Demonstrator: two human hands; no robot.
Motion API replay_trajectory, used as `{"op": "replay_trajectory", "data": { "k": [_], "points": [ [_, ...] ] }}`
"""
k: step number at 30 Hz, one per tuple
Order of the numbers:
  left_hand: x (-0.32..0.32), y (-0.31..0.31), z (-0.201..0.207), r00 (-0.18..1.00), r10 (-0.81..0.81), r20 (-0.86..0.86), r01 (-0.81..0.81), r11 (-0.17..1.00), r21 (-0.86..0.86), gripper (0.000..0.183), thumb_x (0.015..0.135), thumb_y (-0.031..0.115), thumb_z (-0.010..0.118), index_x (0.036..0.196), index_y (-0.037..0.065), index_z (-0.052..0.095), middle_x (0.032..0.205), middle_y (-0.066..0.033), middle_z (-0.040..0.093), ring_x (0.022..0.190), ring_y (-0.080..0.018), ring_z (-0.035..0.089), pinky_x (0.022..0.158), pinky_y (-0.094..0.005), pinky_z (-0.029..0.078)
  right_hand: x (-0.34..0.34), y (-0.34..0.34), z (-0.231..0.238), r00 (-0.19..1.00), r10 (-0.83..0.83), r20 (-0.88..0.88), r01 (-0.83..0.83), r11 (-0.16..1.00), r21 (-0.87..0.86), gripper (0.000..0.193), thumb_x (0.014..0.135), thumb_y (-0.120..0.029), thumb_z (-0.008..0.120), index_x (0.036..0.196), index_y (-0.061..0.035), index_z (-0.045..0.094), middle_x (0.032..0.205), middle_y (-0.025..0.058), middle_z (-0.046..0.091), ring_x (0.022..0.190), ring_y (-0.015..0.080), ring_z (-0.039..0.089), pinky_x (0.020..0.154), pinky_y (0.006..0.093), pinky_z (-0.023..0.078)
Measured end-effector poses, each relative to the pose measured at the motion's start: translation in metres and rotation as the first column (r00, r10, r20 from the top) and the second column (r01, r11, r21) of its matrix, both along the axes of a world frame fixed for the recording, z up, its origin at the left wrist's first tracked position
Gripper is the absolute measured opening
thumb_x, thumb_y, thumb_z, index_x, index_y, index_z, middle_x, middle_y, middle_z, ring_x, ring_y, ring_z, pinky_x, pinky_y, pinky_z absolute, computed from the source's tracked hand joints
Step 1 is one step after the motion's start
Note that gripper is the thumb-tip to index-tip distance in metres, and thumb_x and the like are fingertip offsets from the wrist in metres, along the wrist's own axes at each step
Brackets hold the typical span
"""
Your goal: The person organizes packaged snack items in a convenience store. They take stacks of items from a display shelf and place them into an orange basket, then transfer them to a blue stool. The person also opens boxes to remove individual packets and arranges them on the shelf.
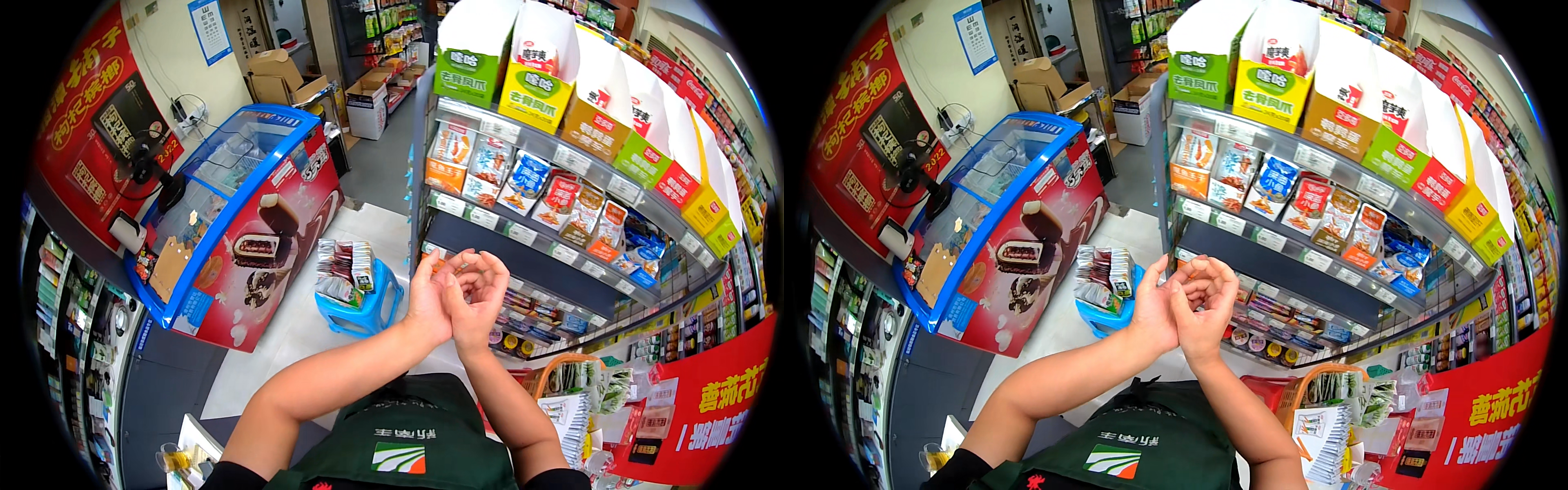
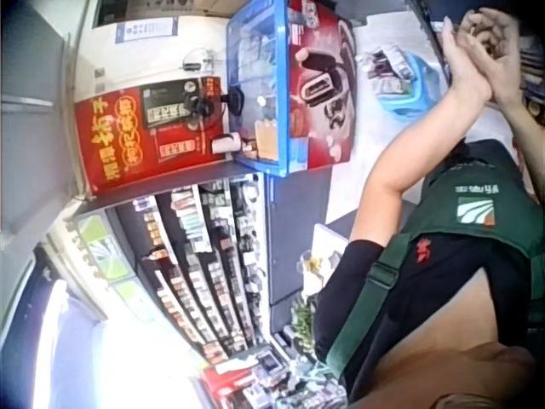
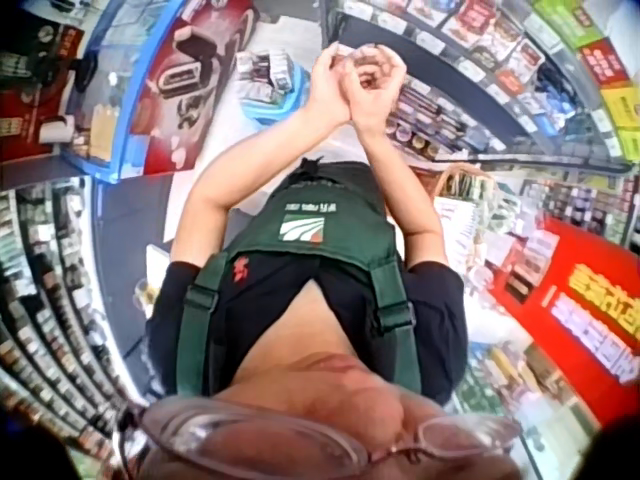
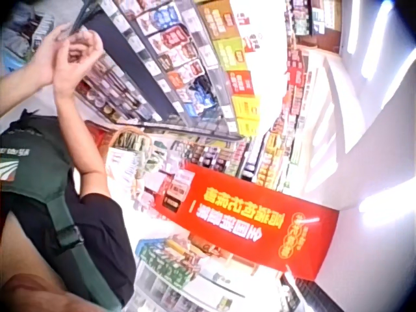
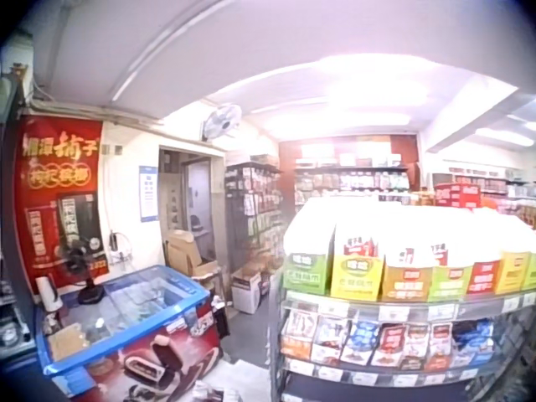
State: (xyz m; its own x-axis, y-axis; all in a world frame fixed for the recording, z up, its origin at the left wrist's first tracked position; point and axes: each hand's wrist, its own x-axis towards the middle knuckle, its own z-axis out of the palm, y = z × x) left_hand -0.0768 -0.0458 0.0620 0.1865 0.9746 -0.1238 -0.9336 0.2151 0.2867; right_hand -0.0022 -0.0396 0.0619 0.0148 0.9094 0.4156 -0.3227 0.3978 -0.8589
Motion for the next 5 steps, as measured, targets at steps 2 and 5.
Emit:
{"op": "replay_trajectory", "data": {
  "k": [2,5],
  "points": [
    [-0.004,-0.002,0.008,0.999,0.039,0.016,-0.038,0.998,-0.041,0.054,0.090,0.052,0.037,0.114,0.006,0.052,0.099,-0.0065,0.059,0.089,-0.0183,0.054,0.088,-0.0332,0.040,-0.008,-0.003,0.004,1.000,0.022,-0.001,-0.022,1.000,0.016,0.052,0.077,0.007,0.062,0.121,-0.0037,0.036,0.106,0.0068,0.052,0.074,0.0070,0.052,0.063,0.0190,0.041],
    [-0.011,-0.003,0.015,0.981,-0.016,0.191,0.005,0.998,0.061,0.053,0.090,0.048,0.034,0.094,0.002,0.060,0.089,-0.0139,0.064,0.084,-0.0280,0.060,0.083,-0.0406,0.047,-0.011,0.001,-0.001,0.998,0.058,0.014,-0.058,0.998,0.013,0.056,0.076,0.002,0.065,0.123,-0.0030,0.034,0.110,0.0096,0.053,0.078,0.0087,0.056,0.066,0.0194,0.044]
  ]
}}
